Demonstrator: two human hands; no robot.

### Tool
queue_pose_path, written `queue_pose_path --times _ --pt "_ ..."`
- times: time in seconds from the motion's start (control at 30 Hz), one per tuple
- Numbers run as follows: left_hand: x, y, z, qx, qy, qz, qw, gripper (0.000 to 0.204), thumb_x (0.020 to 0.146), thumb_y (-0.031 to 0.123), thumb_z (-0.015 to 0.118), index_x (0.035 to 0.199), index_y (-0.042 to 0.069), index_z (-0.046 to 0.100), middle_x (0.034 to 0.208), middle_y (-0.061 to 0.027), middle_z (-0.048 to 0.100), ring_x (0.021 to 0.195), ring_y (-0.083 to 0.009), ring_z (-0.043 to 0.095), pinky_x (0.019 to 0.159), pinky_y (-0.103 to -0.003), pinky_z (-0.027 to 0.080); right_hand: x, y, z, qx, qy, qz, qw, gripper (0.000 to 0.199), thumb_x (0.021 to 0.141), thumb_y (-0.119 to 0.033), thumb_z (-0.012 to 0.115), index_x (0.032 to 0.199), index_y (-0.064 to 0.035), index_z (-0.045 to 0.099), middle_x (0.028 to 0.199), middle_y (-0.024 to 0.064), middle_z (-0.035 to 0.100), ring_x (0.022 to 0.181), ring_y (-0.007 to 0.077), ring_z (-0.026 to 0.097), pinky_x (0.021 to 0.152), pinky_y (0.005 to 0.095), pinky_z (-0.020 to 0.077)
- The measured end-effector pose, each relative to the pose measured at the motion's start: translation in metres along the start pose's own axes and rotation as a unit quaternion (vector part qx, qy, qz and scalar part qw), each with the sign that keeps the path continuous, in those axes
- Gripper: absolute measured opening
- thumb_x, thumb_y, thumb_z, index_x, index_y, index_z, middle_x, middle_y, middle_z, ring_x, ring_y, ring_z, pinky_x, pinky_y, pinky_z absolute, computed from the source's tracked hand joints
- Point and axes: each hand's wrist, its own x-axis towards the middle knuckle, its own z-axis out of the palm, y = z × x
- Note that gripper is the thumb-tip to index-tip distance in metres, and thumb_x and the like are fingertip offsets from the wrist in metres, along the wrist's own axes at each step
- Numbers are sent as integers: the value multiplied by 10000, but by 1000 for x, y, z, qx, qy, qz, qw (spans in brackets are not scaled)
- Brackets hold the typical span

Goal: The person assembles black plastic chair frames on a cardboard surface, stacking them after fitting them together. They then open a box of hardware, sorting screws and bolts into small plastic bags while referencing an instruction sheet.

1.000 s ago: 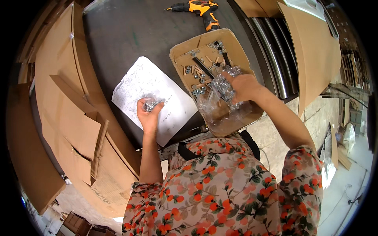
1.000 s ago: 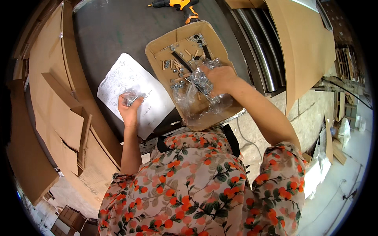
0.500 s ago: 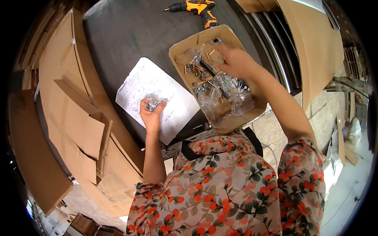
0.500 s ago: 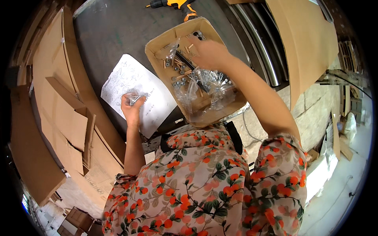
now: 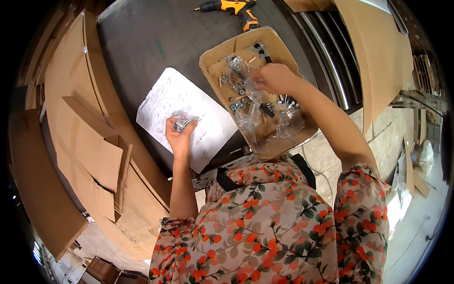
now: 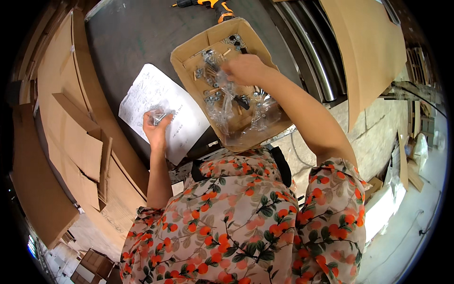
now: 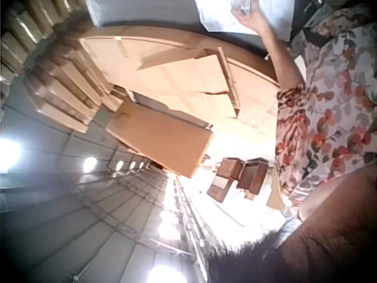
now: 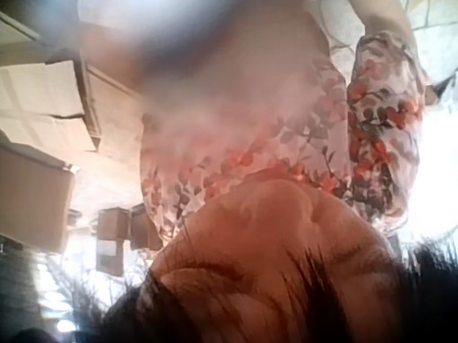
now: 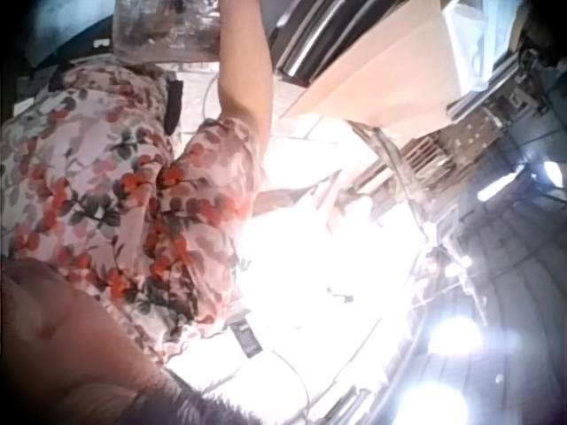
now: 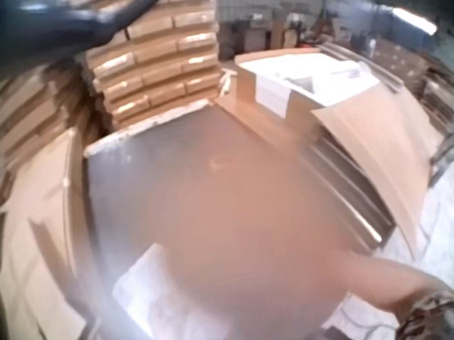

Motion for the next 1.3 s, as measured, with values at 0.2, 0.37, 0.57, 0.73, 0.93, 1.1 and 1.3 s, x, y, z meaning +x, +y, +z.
queue_pose_path --times 0.2,0.37,0.57,0.73,0.93,1.1,1.3 --pt "0 -3 -2 -19 3 -7 1000 337 648 -16 753 880 47 517 843 -21 571 754 -110 531 678 -235 452 31 -27 -22 51 116 62 990 214 789 -230 614 943 -81 618 823 144 641 849 319 611 725 414 477" --pt "-3 -4 1 -24 13 16 999 337 651 -21 749 887 45 518 834 -21 567 740 -109 531 660 -238 457 -15 0 -10 39 38 114 992 177 787 -202 562 866 -64 640 830 154 651 825 343 620 727 439 494" --pt "0 -10 -2 -24 15 6 1000 336 646 2 762 868 53 515 807 5 556 721 -87 510 678 -221 434 -41 -5 48 76 94 243 962 188 792 -205 561 829 -34 631 809 181 645 810 353 625 734 453 495" --pt "0 -2 0 -18 9 -9 1000 332 644 0 760 865 53 518 823 -1 570 737 -88 524 691 -222 441 -20 -2 66 17 33 242 969 235 795 -217 580 848 11 598 809 209 635 783 355 625 695 438 498" --pt "-1 0 -1 -3 10 3 1000 332 647 -10 751 876 52 517 821 -8 573 731 -94 532 679 -230 451 -47 5 59 581 16 202 788 170 826 -179 562 897 -26 543 665 42 543 591 210 519 540 319 422" --pt "-2 -1 1 -24 6 -5 1000 335 649 -10 753 878 51 516 821 -5 575 730 -87 531 683 -225 447 -78 2 41 926 13 -3 377 129 881 -128 481 982 -58 519 836 67 520 751 191 514 622 284 430" --pt "-1 -3 -1 -13 9 1 1000 332 652 -13 750 877 52 515 811 -5 568 719 -87 527 660 -221 446 -69 -1 38 928 74 29 365 395 944 -214 391 1204 79 439 1212 245 489 1153 389 468 955 437 431"
